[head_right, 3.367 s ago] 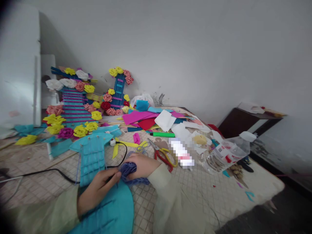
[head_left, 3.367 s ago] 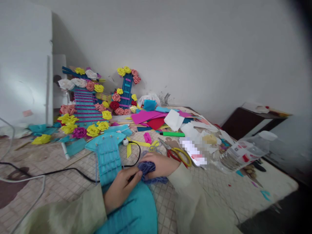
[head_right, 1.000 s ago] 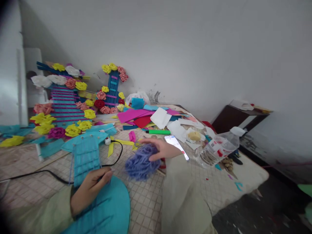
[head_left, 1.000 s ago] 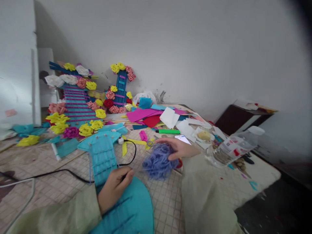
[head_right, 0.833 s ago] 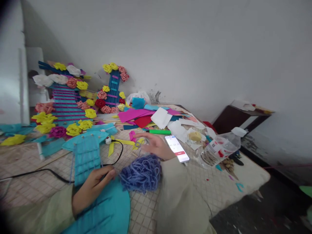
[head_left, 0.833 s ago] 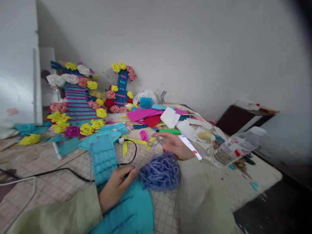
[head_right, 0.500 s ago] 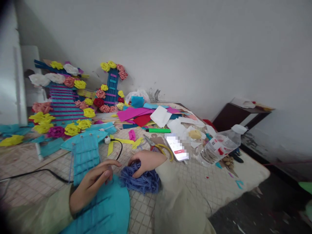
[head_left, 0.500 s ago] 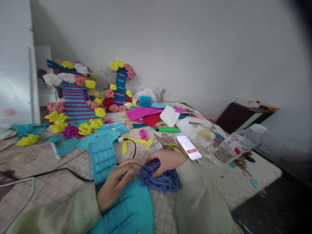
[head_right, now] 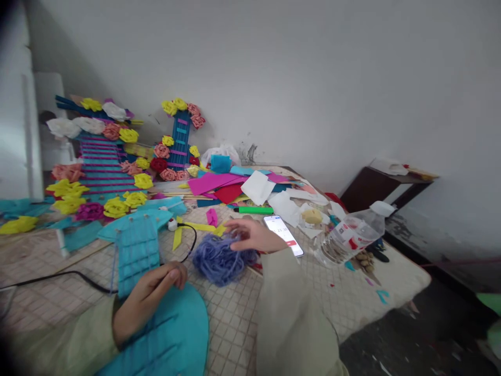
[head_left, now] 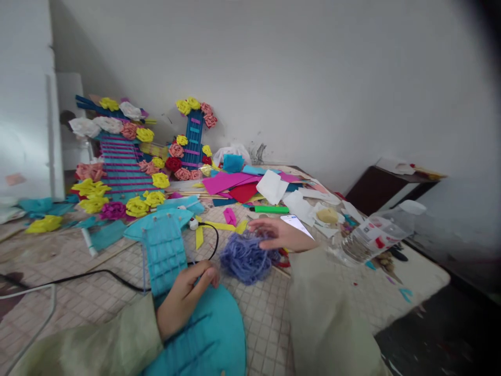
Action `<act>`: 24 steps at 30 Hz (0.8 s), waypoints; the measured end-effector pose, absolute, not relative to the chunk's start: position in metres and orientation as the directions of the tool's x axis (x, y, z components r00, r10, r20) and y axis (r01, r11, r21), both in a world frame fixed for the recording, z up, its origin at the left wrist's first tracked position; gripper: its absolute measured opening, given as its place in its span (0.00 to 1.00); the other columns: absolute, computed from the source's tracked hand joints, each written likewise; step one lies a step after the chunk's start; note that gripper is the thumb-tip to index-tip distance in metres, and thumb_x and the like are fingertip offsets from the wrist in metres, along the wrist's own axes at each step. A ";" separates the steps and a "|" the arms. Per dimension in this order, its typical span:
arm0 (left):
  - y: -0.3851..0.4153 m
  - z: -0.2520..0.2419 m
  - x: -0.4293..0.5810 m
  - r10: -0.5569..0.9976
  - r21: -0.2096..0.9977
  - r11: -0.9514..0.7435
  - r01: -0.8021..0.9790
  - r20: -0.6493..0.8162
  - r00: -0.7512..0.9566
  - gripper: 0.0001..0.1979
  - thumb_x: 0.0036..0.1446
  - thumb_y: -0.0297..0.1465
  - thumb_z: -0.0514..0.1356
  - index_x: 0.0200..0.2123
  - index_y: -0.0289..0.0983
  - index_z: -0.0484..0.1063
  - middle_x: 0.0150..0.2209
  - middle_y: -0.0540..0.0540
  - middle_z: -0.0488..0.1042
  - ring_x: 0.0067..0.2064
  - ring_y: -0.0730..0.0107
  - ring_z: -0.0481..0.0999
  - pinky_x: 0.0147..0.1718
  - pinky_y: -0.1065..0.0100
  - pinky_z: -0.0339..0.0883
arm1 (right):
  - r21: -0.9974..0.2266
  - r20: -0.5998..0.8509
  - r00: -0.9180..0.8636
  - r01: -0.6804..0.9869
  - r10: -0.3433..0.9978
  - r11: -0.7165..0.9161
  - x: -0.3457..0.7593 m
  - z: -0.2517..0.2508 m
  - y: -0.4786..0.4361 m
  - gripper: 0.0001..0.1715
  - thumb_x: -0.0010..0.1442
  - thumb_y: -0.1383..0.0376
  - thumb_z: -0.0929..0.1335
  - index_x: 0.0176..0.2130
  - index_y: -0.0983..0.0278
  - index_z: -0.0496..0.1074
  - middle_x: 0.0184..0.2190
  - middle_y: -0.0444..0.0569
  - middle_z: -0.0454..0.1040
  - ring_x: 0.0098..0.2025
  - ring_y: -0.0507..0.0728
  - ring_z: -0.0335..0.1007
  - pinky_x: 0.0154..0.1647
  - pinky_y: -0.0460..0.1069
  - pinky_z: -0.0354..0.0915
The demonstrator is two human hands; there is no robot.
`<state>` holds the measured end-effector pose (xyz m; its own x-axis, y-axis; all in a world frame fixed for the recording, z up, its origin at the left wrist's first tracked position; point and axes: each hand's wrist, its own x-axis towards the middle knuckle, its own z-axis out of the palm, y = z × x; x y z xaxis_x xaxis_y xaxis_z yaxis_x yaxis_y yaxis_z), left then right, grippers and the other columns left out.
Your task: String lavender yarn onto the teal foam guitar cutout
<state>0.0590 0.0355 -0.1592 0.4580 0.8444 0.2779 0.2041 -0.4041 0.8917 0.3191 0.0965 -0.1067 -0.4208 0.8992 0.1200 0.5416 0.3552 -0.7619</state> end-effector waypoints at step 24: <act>0.037 -0.162 0.061 0.915 0.915 -0.289 0.283 0.176 0.364 0.18 0.59 0.39 0.46 0.22 0.37 0.64 0.22 0.50 0.67 0.28 0.69 0.67 0.29 0.69 0.61 | -0.649 0.056 -0.532 0.624 0.845 0.436 0.262 -0.117 0.083 0.19 0.49 0.71 0.64 0.42 0.63 0.74 0.40 0.45 0.77 0.40 0.53 0.73 0.43 0.46 0.66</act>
<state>0.0613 0.0371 -0.1617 0.3639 0.9146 0.1763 0.2830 -0.2889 0.9146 0.2624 0.0830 -0.1169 -0.5322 0.8448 0.0561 0.6237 0.4360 -0.6488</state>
